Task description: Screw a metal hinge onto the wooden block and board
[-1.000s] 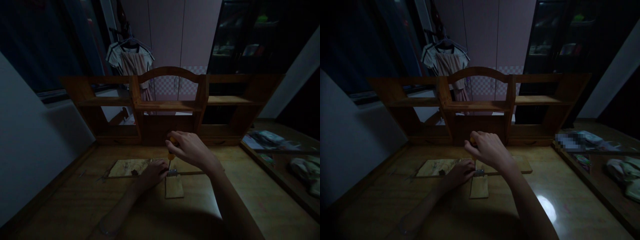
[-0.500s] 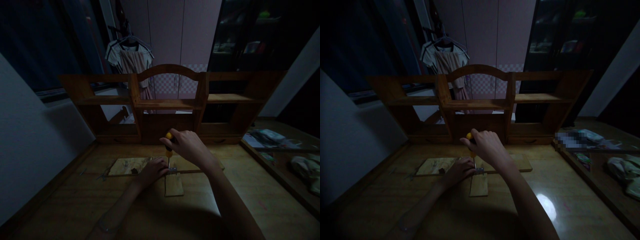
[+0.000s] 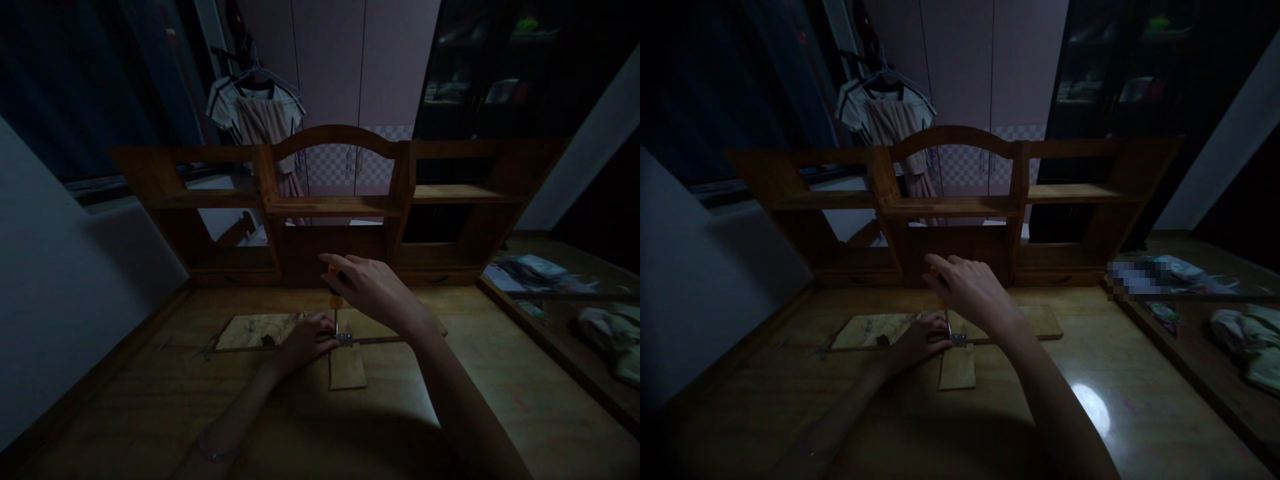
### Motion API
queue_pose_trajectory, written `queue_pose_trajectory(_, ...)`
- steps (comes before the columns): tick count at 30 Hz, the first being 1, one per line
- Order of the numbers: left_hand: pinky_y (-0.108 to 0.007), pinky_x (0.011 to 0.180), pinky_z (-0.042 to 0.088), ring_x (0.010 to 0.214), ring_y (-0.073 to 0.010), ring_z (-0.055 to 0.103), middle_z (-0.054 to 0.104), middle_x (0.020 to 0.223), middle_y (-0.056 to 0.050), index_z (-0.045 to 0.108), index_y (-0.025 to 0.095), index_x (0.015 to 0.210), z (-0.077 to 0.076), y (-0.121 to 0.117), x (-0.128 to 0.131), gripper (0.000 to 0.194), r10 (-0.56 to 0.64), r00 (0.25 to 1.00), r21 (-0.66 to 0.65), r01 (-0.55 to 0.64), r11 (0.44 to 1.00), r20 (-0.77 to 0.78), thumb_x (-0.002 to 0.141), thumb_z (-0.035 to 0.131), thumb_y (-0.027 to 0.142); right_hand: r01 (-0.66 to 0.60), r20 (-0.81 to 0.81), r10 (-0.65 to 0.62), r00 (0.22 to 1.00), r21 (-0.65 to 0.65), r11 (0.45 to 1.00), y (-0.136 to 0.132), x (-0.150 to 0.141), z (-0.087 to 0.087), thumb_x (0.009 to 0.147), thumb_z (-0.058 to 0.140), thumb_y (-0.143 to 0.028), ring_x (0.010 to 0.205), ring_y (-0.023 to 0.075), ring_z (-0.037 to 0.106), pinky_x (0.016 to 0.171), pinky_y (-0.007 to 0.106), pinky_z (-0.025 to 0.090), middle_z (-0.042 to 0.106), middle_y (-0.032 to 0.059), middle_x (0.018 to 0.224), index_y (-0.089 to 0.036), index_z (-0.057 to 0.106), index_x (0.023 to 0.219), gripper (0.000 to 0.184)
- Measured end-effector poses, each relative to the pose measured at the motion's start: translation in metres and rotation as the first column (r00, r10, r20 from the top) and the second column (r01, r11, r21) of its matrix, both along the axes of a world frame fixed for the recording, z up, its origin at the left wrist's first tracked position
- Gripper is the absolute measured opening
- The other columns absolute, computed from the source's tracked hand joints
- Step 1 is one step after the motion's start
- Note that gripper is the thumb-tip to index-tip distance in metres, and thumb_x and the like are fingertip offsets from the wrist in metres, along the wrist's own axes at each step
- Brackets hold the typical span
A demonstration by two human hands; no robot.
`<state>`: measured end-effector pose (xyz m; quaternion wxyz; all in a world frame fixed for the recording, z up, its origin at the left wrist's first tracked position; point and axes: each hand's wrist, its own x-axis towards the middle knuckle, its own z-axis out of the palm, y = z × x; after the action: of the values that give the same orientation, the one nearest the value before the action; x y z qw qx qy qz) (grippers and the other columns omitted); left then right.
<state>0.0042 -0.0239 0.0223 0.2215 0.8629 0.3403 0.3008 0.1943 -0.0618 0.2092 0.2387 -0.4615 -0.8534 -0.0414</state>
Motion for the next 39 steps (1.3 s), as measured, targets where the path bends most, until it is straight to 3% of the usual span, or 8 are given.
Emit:
queue_pose_trajectory(9, -0.032, 0.089, 0.048, 0.1, -0.0198, 0.062, 0.064, 0.106, -0.004, 0.063, 0.019, 0.093, -0.0013, -0.0002, 0.0, 0.019, -0.002, 1.0, -0.009, 0.002, 1.0, 0.029, 0.081, 0.075, 0.028, -0.038, -0.01, 0.039, 0.999, 0.03, 0.999, -0.0051, 0.0011, 0.0022, 0.095, 0.042, -0.023, 0.102, 0.0209, 0.062, 0.083, 0.031, 0.044, 0.059, 0.0108, 0.126, -0.018, 0.04, 0.145, 0.05)
queue_pose_trajectory(12, -0.032, 0.087, 0.048, 0.097, -0.0195, 0.062, 0.064, 0.104, -0.004, 0.062, 0.019, 0.092, -0.003, 0.0005, 0.0, 0.02, 0.002, 1.0, -0.022, -0.001, 1.0, 0.026, 0.081, 0.075, 0.029, -0.05, -0.038, 0.051, 0.998, 0.034, 0.998, -0.0029, 0.0015, 0.0005, 0.098, 0.04, -0.025, 0.102, 0.0205, 0.062, 0.08, 0.03, 0.044, 0.059, 0.0097, 0.124, -0.02, 0.037, 0.143, 0.046)
queue_pose_trajectory(19, -0.032, 0.085, 0.048, 0.095, -0.0201, 0.062, 0.064, 0.101, -0.004, 0.063, 0.019, 0.095, 0.0006, -0.0014, 0.0001, 0.018, 0.003, 1.0, 0.003, -0.003, 1.0, 0.012, 0.083, 0.073, 0.027, -0.029, -0.046, 0.031, 0.998, 0.033, 0.999, -0.0031, 0.0067, 0.0036, 0.097, 0.042, -0.026, 0.085, 0.0181, 0.061, 0.07, 0.029, 0.038, 0.064, 0.0079, 0.107, -0.019, 0.046, 0.116, 0.02)
queue_pose_trajectory(24, -0.032, 0.085, 0.048, 0.095, -0.0203, 0.062, 0.064, 0.102, -0.004, 0.063, 0.02, 0.098, 0.0017, -0.0036, -0.0002, 0.021, 0.018, 1.0, 0.001, -0.018, 1.0, 0.002, 0.082, 0.074, 0.029, -0.06, -0.04, 0.06, 0.997, -0.002, 0.998, -0.0051, 0.0085, 0.0086, 0.096, 0.038, -0.018, 0.09, 0.0179, 0.061, 0.07, 0.028, 0.038, 0.062, 0.0083, 0.11, -0.02, 0.048, 0.116, 0.023)
queue_pose_trajectory(34, -0.034, 0.088, 0.048, 0.097, -0.021, 0.062, 0.065, 0.104, -0.004, 0.064, 0.02, 0.097, 0.0005, -0.001, -0.0005, 0.02, 0.016, 1.0, 0.0, -0.016, 1.0, -0.014, 0.082, 0.074, 0.029, 0.017, -0.045, -0.015, 0.999, 0.041, 0.999, -0.0024, 0.01, 0.0079, 0.099, 0.044, -0.03, 0.079, 0.015, 0.061, 0.069, 0.027, 0.037, 0.062, 0.0052, 0.104, -0.023, 0.055, 0.119, 0.024)
queue_pose_trajectory(39, -0.033, 0.088, 0.047, 0.098, -0.0208, 0.061, 0.064, 0.105, -0.004, 0.064, 0.021, 0.099, -0.0021, -0.0006, -0.0017, 0.021, 0.019, 1.0, 0.018, -0.019, 1.0, -0.021, 0.082, 0.074, 0.03, -0.002, -0.043, 0.003, 0.999, 0.033, 0.999, -0.0042, 0.0099, 0.0092, 0.098, 0.04, -0.022, 0.086, 0.0159, 0.061, 0.071, 0.027, 0.037, 0.063, 0.0054, 0.105, -0.023, 0.055, 0.121, 0.027)
